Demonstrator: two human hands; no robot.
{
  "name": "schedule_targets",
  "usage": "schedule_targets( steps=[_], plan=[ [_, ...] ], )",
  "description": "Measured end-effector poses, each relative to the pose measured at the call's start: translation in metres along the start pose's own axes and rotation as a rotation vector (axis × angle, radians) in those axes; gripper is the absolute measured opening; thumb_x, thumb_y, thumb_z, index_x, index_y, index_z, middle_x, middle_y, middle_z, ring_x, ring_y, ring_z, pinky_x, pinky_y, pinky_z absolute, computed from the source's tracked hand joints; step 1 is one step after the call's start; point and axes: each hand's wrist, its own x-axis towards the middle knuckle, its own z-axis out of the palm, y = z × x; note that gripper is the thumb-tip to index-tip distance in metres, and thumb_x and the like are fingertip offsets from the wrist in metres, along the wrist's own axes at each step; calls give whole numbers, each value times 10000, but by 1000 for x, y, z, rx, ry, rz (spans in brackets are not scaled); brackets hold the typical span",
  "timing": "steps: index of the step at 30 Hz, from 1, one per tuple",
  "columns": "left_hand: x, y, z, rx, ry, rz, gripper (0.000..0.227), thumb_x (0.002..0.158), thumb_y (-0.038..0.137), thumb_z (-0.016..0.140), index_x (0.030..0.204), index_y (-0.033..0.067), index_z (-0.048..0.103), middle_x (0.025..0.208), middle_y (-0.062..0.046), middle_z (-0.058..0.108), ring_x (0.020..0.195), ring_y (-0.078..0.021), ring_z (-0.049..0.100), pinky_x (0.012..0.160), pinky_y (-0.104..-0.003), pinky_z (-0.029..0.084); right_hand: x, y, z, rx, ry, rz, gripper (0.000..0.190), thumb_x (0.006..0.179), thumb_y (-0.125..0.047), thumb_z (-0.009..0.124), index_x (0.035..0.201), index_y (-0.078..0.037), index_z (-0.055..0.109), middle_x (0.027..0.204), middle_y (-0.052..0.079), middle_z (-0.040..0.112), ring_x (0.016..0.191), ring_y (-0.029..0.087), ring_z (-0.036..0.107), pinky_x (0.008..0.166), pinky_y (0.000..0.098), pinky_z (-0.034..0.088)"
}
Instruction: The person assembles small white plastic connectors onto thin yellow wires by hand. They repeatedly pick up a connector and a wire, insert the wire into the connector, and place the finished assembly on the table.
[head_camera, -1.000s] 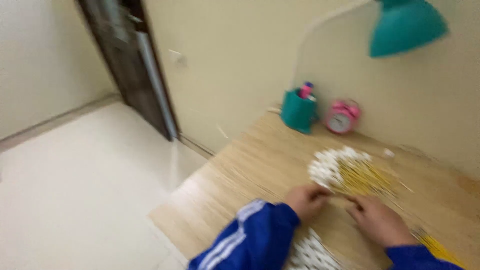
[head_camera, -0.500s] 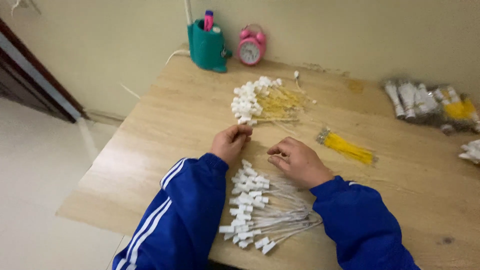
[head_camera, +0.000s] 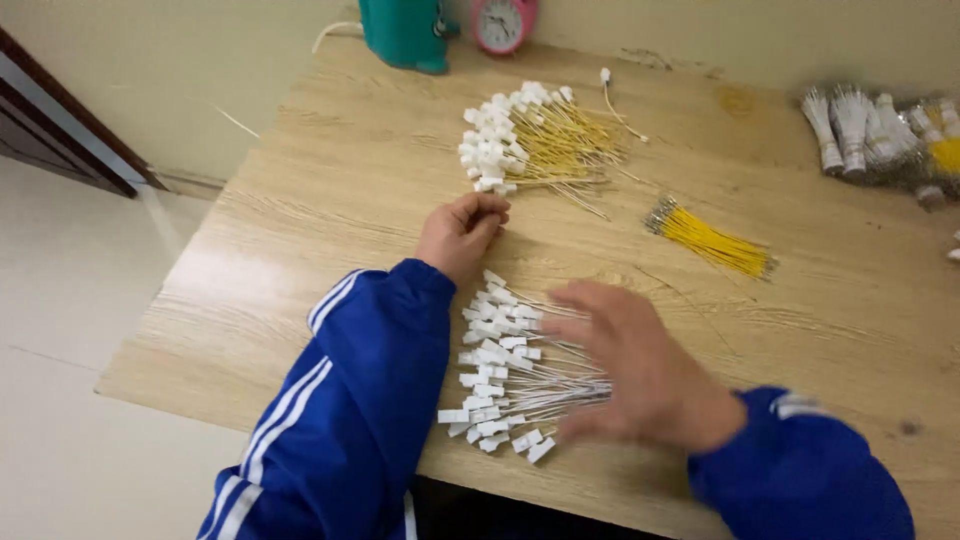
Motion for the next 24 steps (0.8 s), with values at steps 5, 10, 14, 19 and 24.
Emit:
schedule_targets(
  steps=[5,10,14,19,24],
  plan=[
    [8,-3,6,-84,-1,-34,177,891,74,571,997,120,705,849,-14,716,666,-48,603,668,-169,528,-25,-19,39,-164,-93,-126,1142,579,-948,664,1451,-284,343,1542,90,322,1443,421,265,1110,694,180],
    [15,-6,8,-168,-23,-79,120,907,58,615,968,114,701,768,26,673,645,-31,586,610,-161,496,-6,-8,57,-62,-148,-94,808,786,-793,499,1420,-298,425,1537,118,342,1432,456,219,1072,708,109],
    [26,-5,10,-163,-18,-94,148,915,66,592,1010,108,698,860,-25,708,771,-58,638,721,-175,527,9,8,58,-93,-138,-33,725,825,-748,483,1374,-273,493,1509,101,390,1398,434,282,1060,675,158],
    [37,-5,4,-104,-58,-62,146,904,92,600,998,124,707,847,-5,730,705,-46,638,640,-174,530,27,30,61,-99,-177,27,751,817,-725,538,1403,-261,471,1534,86,358,1426,401,239,1067,666,154],
    [36,-10,7,58,-61,50,92,881,149,658,954,161,712,728,59,637,567,-42,508,563,-204,450,26,37,49,-6,-110,2,689,842,-701,482,1347,-234,524,1469,102,450,1398,406,330,1060,685,194]
  ],
)
